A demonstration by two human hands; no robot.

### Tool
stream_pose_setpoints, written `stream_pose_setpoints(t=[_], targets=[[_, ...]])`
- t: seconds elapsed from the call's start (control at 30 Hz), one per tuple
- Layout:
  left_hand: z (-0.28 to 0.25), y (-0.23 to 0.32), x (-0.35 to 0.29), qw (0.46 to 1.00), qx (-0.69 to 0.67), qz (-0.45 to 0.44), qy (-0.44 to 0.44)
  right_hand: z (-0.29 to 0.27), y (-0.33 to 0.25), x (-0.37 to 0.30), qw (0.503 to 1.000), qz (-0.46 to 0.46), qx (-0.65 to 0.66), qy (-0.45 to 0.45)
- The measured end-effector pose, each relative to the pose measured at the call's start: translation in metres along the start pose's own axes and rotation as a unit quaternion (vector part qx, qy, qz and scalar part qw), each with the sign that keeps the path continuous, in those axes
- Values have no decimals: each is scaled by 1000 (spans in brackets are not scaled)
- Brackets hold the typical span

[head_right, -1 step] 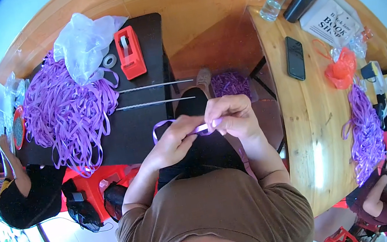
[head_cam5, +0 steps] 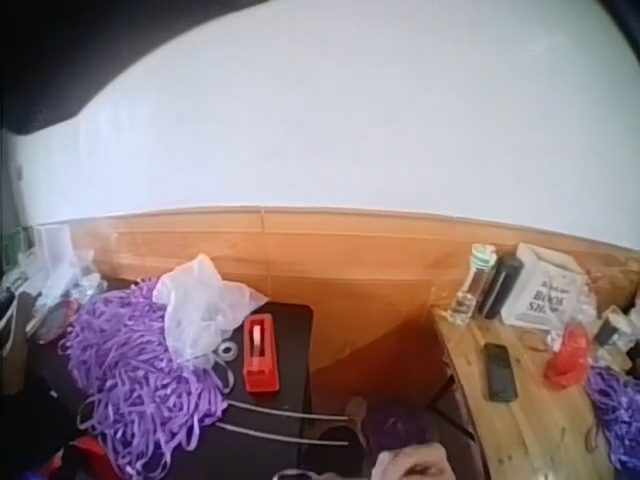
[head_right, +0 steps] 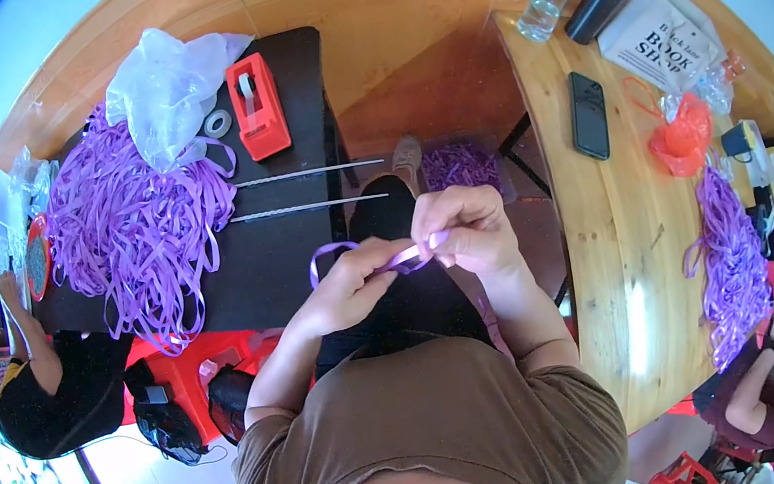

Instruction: Manually assembling purple ribbon bows using a metal jig frame on a workshop table.

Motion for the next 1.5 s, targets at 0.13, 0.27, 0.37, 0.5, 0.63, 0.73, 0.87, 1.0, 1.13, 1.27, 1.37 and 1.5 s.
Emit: stream_pose_setpoints(t=[0.13, 0.27, 0.37, 0.5, 0.63, 0.73, 0.87, 1.0, 1.13, 1.27, 1.37, 1.5], targets=[[28, -19, 3, 950, -287, -123, -31, -17, -7, 2, 995, -33, 61, 66], [38, -31, 5, 838, -513, -184, 1, -43, -15, -2, 964, 4, -79, 254], [35, -32, 1, 822, -530, -203, 44, -39, -27, -9, 730, -195, -610, 240], [29, -30, 3, 833, -516, -180, 79, -18, -19, -19, 846, -62, -529, -26], [29, -25, 6, 833, -525, -153, 88, -8, -2, -19, 808, -128, -567, -90], [25, -22, 3, 824, -540, -162, 59, -9, -3, -19, 793, -147, -584, -91], [0, 14, -11, 938, 210, 59, 268, -8, -10, -18, 762, -140, -624, -101], [-18, 38, -13, 935, 141, 89, 312, 5, -17, -14, 718, -149, -671, -111], [-1, 15, 5, 986, -38, -9, 161, 24, -12, -13, 634, -180, -742, -123], [10, -5, 7, 976, -153, -77, 133, 27, -10, -16, 610, -206, -757, -111], [13, -10, 9, 963, -228, -82, 121, 20, -10, -17, 590, -216, -772, -95], [24, -22, 4, 938, -309, -150, 51, -9, -2, -14, 579, -241, -777, -63]])
Point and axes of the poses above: each hand's wrist, its own x-axis towards the middle knuckle, its own z-axis out of the palm, y = z × x, the point moved 3 cm from there along x, towards the middle knuckle, and after that the axes turned 6 degrees about y, right-handed, at the moved point
